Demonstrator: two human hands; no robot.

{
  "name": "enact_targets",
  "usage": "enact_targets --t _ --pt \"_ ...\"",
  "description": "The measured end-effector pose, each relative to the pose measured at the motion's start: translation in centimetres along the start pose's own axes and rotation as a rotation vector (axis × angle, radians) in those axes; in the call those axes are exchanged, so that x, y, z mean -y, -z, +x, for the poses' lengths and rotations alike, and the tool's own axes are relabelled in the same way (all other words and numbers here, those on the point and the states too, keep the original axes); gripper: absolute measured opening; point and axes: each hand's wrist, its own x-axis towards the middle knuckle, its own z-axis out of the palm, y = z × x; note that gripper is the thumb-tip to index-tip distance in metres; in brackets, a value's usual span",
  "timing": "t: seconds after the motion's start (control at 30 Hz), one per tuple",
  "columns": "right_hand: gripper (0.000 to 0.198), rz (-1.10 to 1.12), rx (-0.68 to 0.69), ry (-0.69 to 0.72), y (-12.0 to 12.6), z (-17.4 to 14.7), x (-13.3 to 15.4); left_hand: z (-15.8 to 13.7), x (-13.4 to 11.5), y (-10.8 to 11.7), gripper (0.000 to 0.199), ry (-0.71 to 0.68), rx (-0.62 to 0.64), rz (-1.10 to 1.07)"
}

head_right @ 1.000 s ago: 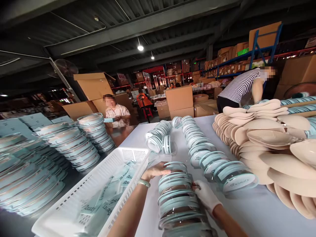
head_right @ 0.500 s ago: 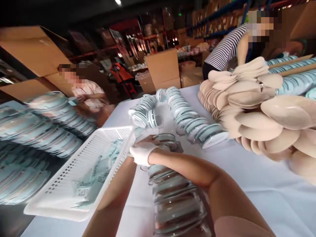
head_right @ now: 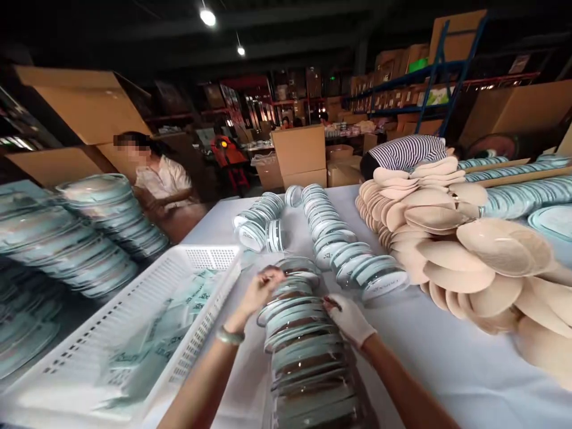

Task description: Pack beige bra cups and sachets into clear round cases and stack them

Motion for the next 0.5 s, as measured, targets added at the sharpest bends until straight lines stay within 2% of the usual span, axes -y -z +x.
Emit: enact_targets --t 0.17,0.23,0.33,0.43,0.5 --pt "0.034 -0.031 -0.001 0.106 0.7 4.9 3.5 -0.9 0.4 -1.4 0.075 0.025 0.076 -0.132" --pt "0.037 -0.076 0.035 0.183 1.7 6.7 5.6 -1.0 0.6 -1.6 0.077 0.033 0.070 -0.167" --pt "0.029 -0.142 0.069 0.333 3.4 8.4 8.0 -0.4 1.0 -1.6 0.081 0.055 0.066 -0.189" --pt "0.022 -0.190 0.103 0.433 4.4 9.1 8.4 0.7 1.5 -1.2 0.080 0.113 0.119 -0.208" --pt "0.021 -0.204 0.125 0.448 4.2 9.1 8.3 1.3 1.8 -0.6 0.073 0.167 0.192 -0.226"
